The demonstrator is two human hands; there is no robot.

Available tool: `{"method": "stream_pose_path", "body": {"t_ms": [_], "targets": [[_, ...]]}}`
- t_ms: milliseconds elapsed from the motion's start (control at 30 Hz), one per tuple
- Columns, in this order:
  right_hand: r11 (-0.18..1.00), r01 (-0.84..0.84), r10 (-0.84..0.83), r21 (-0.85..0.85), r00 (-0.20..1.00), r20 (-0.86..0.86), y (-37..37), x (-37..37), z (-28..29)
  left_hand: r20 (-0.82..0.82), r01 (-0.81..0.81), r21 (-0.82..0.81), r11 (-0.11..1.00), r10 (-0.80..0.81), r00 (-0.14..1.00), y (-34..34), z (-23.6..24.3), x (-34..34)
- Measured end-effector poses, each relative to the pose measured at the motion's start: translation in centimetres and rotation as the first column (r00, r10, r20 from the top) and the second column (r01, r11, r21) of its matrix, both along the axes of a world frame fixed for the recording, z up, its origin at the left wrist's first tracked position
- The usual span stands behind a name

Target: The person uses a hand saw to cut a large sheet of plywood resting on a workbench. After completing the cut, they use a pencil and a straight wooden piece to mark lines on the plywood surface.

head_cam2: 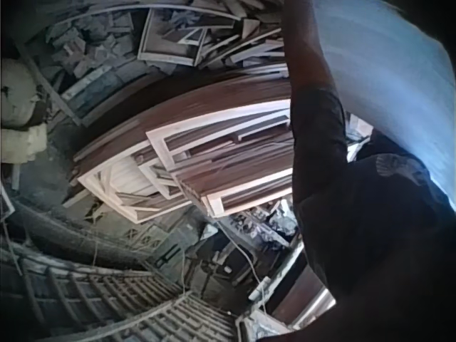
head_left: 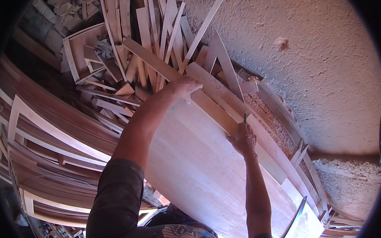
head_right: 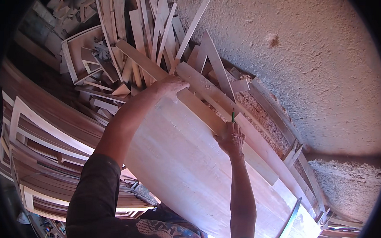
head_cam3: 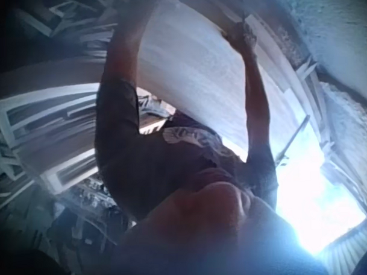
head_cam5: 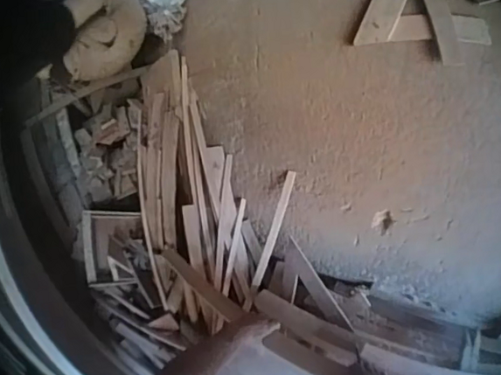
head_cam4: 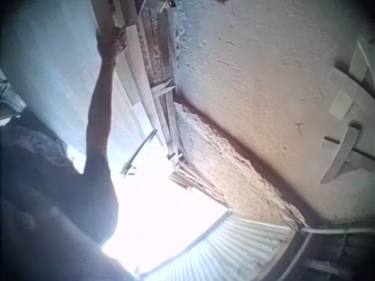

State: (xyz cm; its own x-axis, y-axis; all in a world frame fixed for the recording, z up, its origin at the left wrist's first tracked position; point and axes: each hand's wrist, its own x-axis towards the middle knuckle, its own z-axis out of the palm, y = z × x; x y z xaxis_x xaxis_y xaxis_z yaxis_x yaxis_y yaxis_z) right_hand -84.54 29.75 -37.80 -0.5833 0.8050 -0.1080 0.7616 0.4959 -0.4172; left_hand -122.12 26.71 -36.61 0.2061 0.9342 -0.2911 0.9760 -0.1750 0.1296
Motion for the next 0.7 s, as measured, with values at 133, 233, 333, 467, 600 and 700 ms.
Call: {"method": "stream_pose_path", "body": {"t_ms": [133, 233, 333, 467, 600, 700], "targets": [[1.000, 0.012, -0.012, -0.026, 1.000, 0.018, 0.1, -0.5, -0.5, 0.084, -0.010, 0.031, 0.999, 0.007, 0.996, 0.2, -1.2, -0.6], [1.000, 0.008, -0.008, 0.002, 1.000, -0.020, -0.2, -0.6, -0.4, 0.111, -0.023, 0.017, 1.000, 0.021, 0.994, 0.0, -1.5, -0.5], [1.000, 0.023, -0.023, -0.013, 1.000, -0.021, -0.3, -0.7, -0.1, 0.078, -0.011, -0.011, 1.000, 0.012, 0.997, 0.1, -1.0, 0.0], [0.999, 0.038, -0.038, -0.017, 0.999, -0.009, -0.5, -0.6, 0.1, 0.077, -0.003, 0.047, 0.999, 0.000, 0.997, -0.3, -1.1, 0.5], [0.997, 0.048, -0.046, -0.053, 0.998, 0.033, -0.7, -1.0, 1.1, 0.134, 0.002, 0.091, 0.996, -0.014, 0.991, -0.8, -2.7, -0.5], [0.997, 0.050, -0.049, -0.050, 0.999, 0.011, -0.3, -0.8, 0.3, 0.178, 0.003, 0.088, 0.996, -0.019, 0.984, -0.5, -2.4, -0.8]]}}
